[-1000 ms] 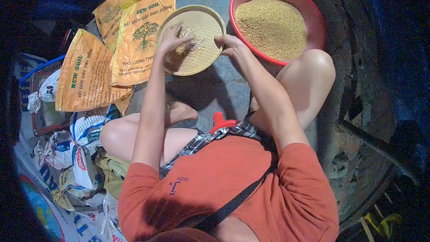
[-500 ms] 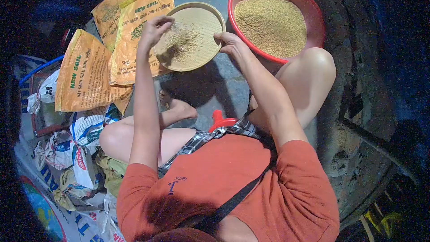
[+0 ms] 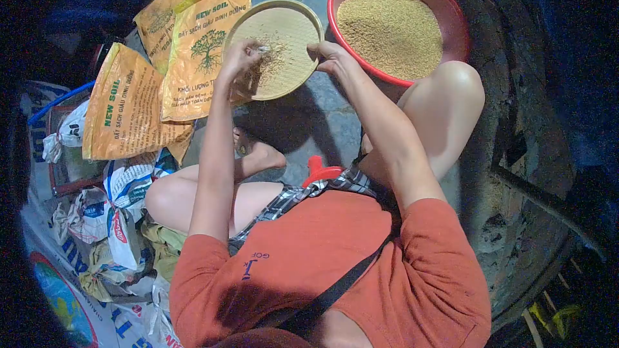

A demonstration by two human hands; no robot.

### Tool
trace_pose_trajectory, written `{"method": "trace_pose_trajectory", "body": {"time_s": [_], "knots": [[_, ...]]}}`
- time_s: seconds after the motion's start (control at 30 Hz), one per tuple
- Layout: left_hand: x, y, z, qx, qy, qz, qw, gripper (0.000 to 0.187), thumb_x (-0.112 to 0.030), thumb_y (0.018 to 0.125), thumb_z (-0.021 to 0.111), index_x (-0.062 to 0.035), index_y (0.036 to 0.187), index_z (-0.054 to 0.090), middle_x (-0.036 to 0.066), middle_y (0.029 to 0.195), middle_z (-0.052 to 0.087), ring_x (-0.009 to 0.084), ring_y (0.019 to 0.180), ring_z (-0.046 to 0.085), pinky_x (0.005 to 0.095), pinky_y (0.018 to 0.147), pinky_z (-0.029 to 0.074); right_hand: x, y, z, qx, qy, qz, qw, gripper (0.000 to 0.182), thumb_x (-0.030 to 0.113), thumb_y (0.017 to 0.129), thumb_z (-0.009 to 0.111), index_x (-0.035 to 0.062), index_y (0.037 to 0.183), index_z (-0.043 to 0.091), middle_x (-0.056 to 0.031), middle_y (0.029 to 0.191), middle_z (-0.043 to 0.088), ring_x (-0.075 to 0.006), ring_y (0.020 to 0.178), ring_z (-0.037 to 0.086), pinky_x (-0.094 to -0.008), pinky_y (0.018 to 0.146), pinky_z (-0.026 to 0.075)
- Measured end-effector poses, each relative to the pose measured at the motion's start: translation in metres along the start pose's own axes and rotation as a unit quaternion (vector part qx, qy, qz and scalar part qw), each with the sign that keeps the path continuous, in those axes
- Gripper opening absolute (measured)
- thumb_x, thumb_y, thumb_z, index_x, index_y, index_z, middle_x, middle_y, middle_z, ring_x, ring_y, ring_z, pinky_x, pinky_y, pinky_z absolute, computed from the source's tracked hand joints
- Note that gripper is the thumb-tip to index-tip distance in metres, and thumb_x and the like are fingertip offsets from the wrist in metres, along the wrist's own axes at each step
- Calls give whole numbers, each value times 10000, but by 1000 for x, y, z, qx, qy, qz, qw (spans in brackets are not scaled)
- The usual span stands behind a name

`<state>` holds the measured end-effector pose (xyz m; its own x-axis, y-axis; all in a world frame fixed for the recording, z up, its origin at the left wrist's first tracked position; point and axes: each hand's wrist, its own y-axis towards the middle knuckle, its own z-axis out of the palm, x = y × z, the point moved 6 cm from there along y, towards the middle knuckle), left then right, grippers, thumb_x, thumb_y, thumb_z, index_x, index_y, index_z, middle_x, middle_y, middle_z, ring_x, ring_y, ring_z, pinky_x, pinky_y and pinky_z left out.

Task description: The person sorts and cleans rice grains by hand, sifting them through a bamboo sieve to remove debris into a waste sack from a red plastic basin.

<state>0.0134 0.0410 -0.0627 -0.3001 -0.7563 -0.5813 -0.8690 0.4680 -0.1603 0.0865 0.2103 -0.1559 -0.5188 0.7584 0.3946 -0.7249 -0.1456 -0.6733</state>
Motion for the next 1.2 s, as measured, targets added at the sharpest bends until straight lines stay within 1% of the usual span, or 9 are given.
{"method": "trace_pose_trajectory", "body": {"time_s": [0.07,0.3,0.33,0.47,0.57,0.77,0.97,1.1,1.2], "knots": [[20,15,1,-68,-156,46,984,170,-134,684,610,-42,827,597,91,627,578,138,572,530,251,557,429,1,2,-2,-2,-8,-1,1000,238,64,790,461,-22,1012,457,-132,960,524,-232,885,510,-405,821,400],[-3,-2,-32,-19,-284,44,958,190,-120,723,587,2,868,579,68,666,582,92,589,528,219,552,431,2,-6,3,11,21,8,1000,232,56,792,456,-19,1011,456,-131,964,522,-235,894,508,-407,833,392],[-1,-8,-33,-7,-101,11,995,364,-149,694,617,12,1003,514,133,817,583,162,716,555,273,659,443,3,-9,3,1,21,5,1000,226,56,792,456,-19,1006,459,-129,958,523,-233,891,509,-406,832,392],[39,2,1,-6,16,42,999,688,-217,627,669,-62,1202,326,197,1074,471,249,942,503,311,798,400,4,-5,0,-4,32,5,999,209,63,791,463,-16,985,469,-124,941,530,-230,874,514,-404,827,396],[29,-1,15,-20,27,63,997,611,-211,631,659,-65,1159,390,197,1079,462,240,936,503,303,799,400,3,-4,-2,-8,18,5,1000,205,66,789,468,-18,977,473,-124,938,532,-229,864,517,-404,824,398],[-21,-9,-18,-55,-133,46,988,181,-129,701,596,-2,830,588,59,622,570,135,569,533,242,539,429,1,3,-8,-5,32,16,999,214,71,792,465,-20,986,471,-129,949,528,-230,885,510,-408,831,392],[-3,-7,-31,-18,-339,-75,937,365,-252,764,555,-17,1037,498,57,771,557,85,514,494,212,466,410,3,-8,0,12,35,4,999,277,37,806,404,-12,1078,398,-157,1035,478,-245,965,475,-439,842,381],[33,-10,-29,-8,-116,-150,982,595,-274,675,644,-16,1147,389,135,833,537,121,605,524,241,534,440,3,-3,-3,7,53,14,998,245,44,797,431,-16,1035,432,-141,1000,501,-244,935,488,-432,848,377],[15,-10,-11,-8,-103,-47,994,659,-233,626,677,-38,1170,362,155,829,529,191,660,523,298,626,444,0,-5,-1,6,54,17,998,209,51,786,464,-21,982,472,-127,959,526,-233,901,504,-415,851,378]]}}
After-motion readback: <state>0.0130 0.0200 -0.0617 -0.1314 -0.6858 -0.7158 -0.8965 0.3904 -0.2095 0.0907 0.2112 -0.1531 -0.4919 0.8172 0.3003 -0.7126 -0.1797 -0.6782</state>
